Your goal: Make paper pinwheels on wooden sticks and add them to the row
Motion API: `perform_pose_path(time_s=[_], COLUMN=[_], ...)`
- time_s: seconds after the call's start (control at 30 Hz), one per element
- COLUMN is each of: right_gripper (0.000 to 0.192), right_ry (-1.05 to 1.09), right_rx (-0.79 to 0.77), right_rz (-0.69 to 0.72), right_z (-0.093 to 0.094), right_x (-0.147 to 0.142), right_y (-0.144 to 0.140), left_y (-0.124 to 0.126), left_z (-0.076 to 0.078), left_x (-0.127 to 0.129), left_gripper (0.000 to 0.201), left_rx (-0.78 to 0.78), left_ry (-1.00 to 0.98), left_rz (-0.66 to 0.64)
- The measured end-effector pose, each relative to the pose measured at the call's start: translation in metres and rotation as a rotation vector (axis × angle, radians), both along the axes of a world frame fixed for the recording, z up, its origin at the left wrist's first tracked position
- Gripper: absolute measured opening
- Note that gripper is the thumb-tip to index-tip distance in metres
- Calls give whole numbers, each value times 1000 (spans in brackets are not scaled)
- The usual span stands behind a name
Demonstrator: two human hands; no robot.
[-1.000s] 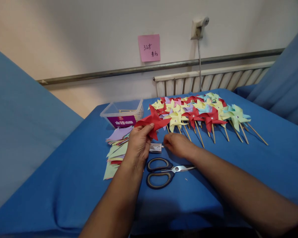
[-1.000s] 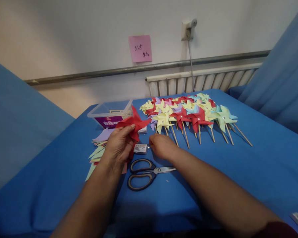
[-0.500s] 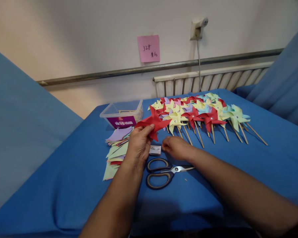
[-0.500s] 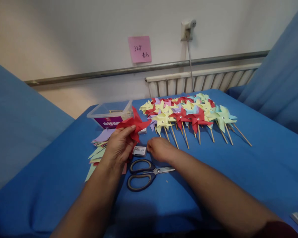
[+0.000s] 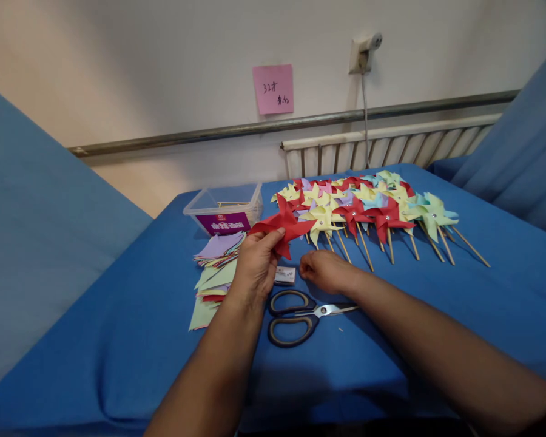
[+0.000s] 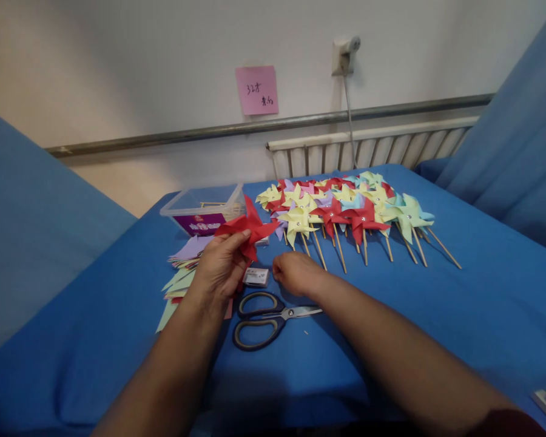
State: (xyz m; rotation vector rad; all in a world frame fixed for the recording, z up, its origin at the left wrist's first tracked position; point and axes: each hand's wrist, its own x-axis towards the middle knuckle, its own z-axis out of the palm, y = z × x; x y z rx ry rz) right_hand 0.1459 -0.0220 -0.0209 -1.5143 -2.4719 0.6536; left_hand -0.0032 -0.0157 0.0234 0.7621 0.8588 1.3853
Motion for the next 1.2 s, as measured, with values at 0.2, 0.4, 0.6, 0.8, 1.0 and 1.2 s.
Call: perform_pose_path(time_s=[0.2,0.4,0.6,0.8,1.0,1.2], right_gripper=[19,15,12,14,15,16], right_ry=[-68,70,99,49,46,-35], right_rx=[-24,-90,-82,-9,22,46], right_rz=[37,95,62,48,10,80], right_z=[3,-5,-5,-5,-3,2], right_x=[2,6,6,5,8,5], right_y=[-2,4,6,6,5,-1], left_y=[-1,-1,-1,-2,-2,-1], left_z=[2,0,-1,0,1,-1], left_x=[2,3,4,4,4,3], left_gripper=[27,29,28,26,27,28], left_rx=[-26,-24,-13,-13,-21,-22], left_ry=[12,36,34,49,31,36], left_rz=[12,9,-1,1,15,1])
